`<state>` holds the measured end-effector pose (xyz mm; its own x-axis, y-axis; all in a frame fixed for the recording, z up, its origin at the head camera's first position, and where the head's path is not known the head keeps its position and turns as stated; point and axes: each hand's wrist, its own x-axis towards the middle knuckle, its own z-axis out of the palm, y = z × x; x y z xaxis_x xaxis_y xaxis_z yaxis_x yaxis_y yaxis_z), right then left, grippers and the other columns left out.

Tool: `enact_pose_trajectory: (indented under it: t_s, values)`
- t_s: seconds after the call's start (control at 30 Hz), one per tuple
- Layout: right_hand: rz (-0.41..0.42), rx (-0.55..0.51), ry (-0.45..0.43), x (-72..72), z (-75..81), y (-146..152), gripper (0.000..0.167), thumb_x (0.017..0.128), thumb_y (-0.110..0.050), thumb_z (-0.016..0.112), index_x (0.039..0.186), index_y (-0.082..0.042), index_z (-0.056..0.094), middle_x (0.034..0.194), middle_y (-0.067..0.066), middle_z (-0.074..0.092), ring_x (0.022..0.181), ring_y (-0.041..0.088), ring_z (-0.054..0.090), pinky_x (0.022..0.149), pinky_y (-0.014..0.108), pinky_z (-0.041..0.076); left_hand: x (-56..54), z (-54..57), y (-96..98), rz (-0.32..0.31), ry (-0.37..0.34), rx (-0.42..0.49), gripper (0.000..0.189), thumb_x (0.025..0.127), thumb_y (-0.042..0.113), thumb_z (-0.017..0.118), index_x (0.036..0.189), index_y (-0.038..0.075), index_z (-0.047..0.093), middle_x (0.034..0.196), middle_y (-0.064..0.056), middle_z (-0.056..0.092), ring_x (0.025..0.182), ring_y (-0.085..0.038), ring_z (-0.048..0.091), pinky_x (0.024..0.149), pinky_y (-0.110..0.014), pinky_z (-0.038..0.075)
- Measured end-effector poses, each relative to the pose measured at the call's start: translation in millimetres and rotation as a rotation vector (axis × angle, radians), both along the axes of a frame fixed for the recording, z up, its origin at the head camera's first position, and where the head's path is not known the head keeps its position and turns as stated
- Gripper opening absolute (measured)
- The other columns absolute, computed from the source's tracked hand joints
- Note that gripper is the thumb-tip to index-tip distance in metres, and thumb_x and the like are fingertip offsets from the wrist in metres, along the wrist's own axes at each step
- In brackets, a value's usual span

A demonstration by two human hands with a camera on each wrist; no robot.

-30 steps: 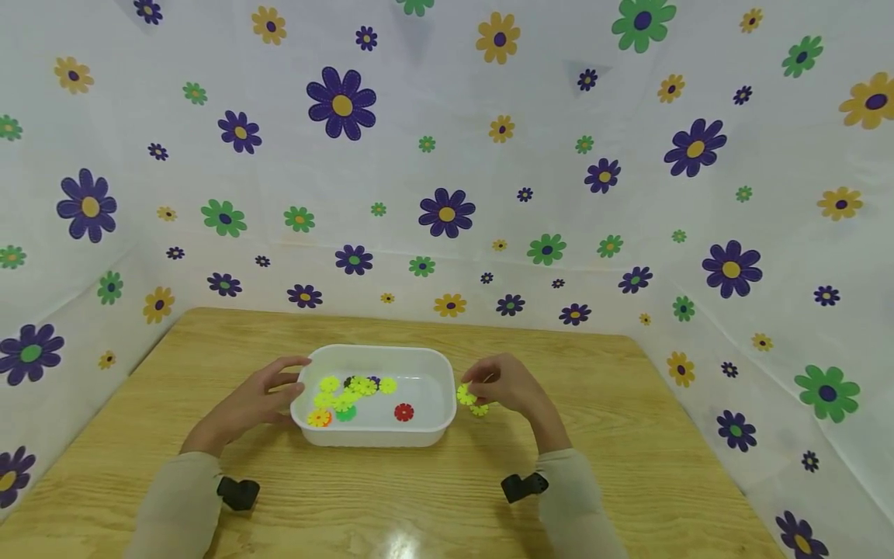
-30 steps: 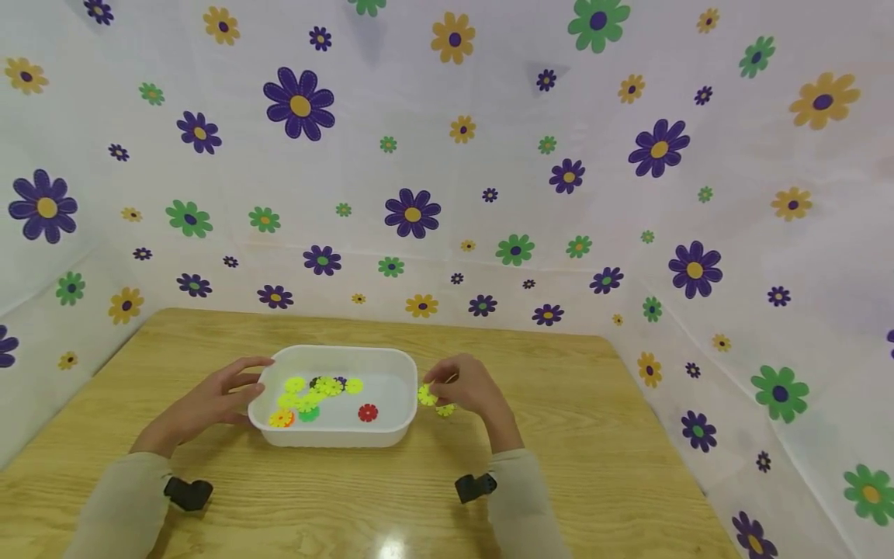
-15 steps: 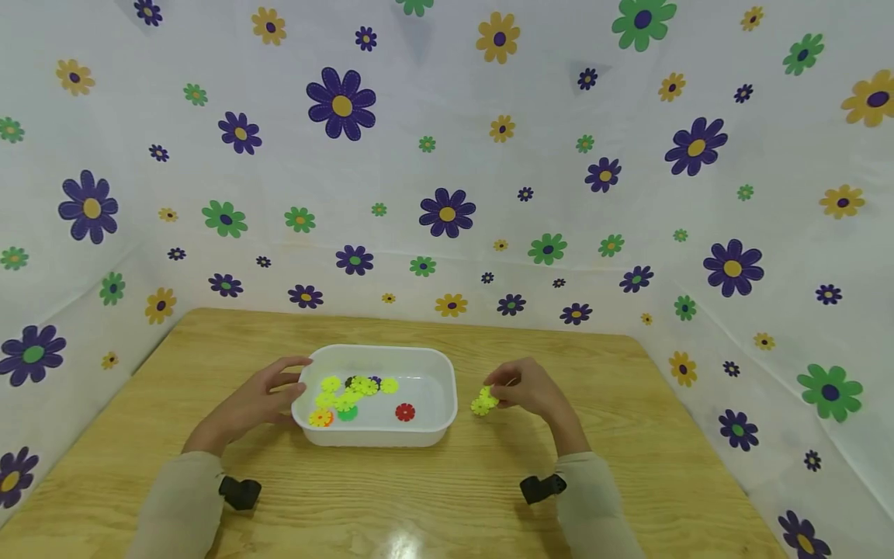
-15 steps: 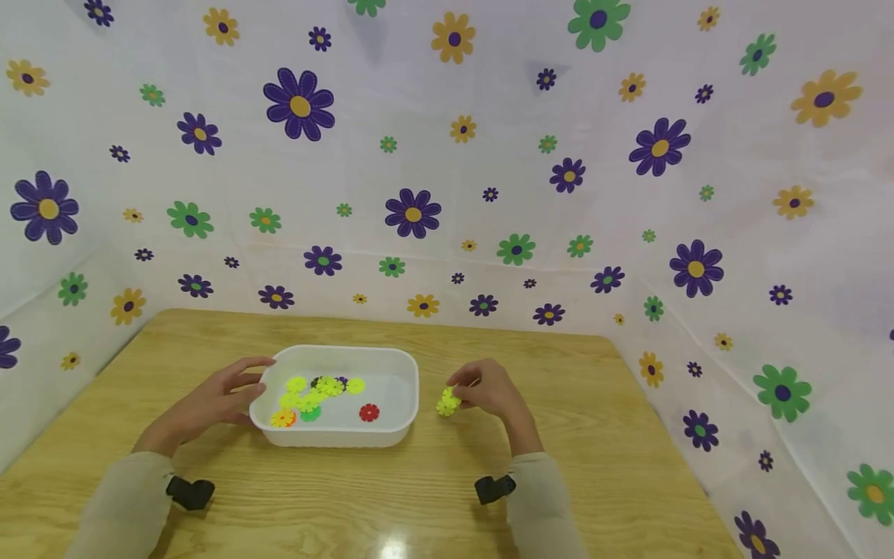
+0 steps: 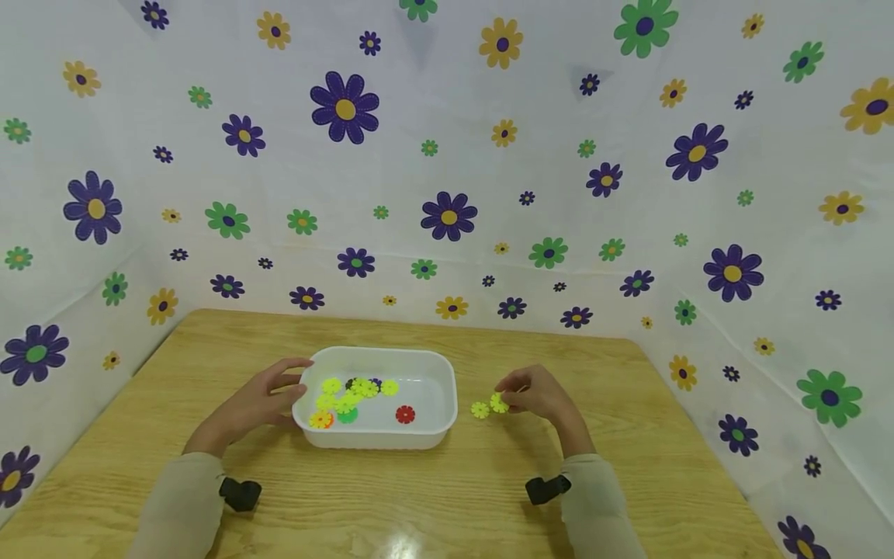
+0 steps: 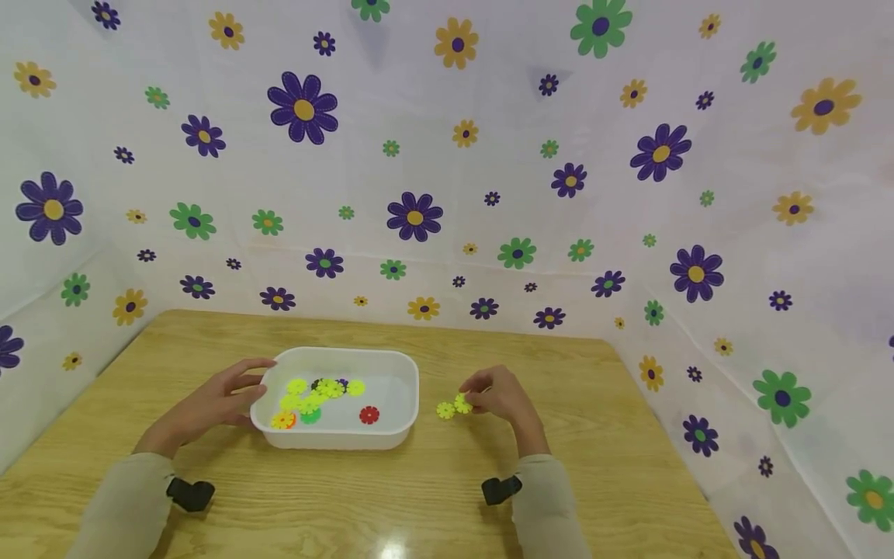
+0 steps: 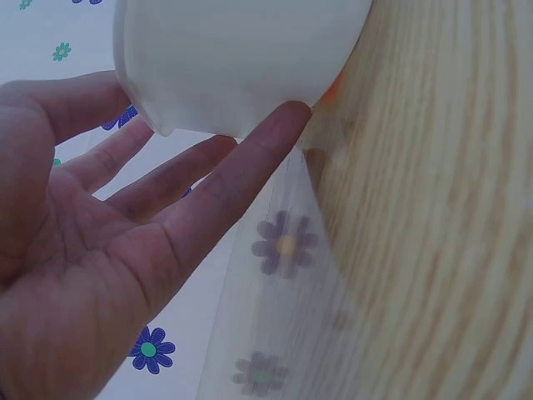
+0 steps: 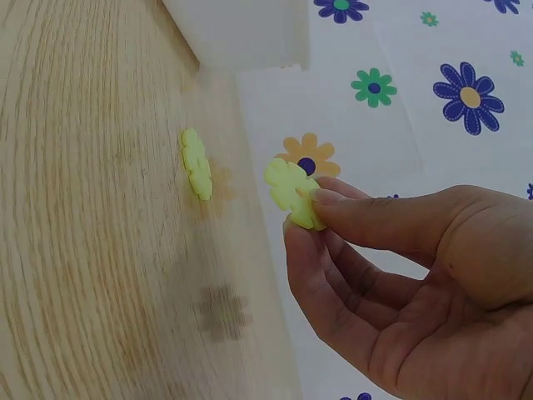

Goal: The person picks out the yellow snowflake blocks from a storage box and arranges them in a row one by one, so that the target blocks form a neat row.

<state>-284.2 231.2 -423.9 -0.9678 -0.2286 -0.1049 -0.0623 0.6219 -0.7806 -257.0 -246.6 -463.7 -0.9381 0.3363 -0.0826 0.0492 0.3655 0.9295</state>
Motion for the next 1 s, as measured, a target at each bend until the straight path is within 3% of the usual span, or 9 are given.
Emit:
enact_pose_trajectory:
  t_s: [0.7, 1.0]
  values:
    - [-0.059, 0.028, -0.028, -6.1, -9.7, 4.6, 0.014, 0.095, 0.0, 0.069, 0.107, 0.004, 0.075, 0.102, 0.018, 0.073, 0.086, 0.023, 0.07, 0.08, 0.038, 0.066, 2.0, 0.7, -0.2, 0.0, 0.011, -0.008, 0.06, 0.107, 0.031, 0.055, 0.159, 0.014, 0.03, 0.163, -0.034, 0.028, 0.132, -0.05, 0.057, 0.089, -0.046, 0.065]
    - [-0.095, 0.068, -0.023, -7.8, -17.6, 6.4, 0.013, 0.094, 0.001, 0.069, 0.105, 0.002, 0.076, 0.101, 0.015, 0.074, 0.081, 0.017, 0.066, 0.077, 0.034, 0.063, 2.6, 2.4, 1.0, -0.013, 0.011, 0.013, 0.062, 0.107, 0.029, 0.056, 0.16, 0.013, 0.028, 0.163, -0.035, 0.027, 0.132, -0.051, 0.057, 0.088, -0.047, 0.065]
